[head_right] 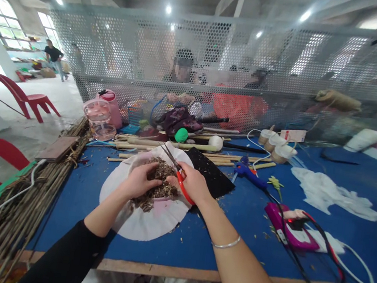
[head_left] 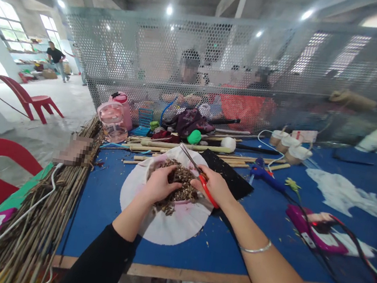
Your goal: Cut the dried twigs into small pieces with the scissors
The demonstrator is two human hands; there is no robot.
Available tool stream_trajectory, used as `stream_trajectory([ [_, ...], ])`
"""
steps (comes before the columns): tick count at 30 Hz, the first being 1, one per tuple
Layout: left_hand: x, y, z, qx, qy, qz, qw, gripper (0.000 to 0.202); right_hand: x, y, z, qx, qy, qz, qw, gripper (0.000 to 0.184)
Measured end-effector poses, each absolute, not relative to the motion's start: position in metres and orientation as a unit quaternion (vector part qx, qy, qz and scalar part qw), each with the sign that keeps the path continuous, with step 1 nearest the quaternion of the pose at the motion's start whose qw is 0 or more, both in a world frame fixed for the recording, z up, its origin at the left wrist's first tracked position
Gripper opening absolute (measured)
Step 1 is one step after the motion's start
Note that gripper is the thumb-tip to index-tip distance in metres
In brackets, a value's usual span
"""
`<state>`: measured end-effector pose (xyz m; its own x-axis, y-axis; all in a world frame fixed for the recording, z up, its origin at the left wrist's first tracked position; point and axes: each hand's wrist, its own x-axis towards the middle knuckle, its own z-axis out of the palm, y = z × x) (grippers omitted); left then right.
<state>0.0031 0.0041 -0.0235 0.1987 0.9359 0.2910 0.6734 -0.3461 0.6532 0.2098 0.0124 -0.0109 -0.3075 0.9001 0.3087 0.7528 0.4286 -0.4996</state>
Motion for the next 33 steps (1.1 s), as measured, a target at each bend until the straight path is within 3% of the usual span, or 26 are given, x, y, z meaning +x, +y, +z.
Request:
stream_trajectory([
  [5,0.006,0.01,-0.025,0.735,0.559,0.335,0.185,0.028,0.208,0.013,-0.011,-0.514,-0.784,0.187,0.294,0.051],
  [9,0.002,0.01,-0.02,0.707,0.584,0.345,0.2,0.023,0.2,0.004,0.002,-0.486,-0.761,0.282,0.324,0.05],
  [12,-0.005,0.008,-0.017,0.662,0.609,0.378,0.219,0.022,0.196,-0.01,0.014,-0.479,-0.706,0.412,0.32,0.055],
  [17,-0.013,0.005,-0.015,0.605,0.606,0.451,0.252,0.024,0.202,-0.037,0.025,-0.476,-0.537,0.655,0.236,0.058],
  [23,-0.009,-0.002,-0.006,0.588,0.6,0.477,0.259,0.02,0.204,-0.058,0.033,-0.512,-0.491,0.685,0.162,0.062],
  [33,0.0,-0.014,-0.002,0.698,0.549,0.424,0.178,0.018,0.179,-0.049,0.027,-0.493,-0.487,0.698,0.181,0.06],
])
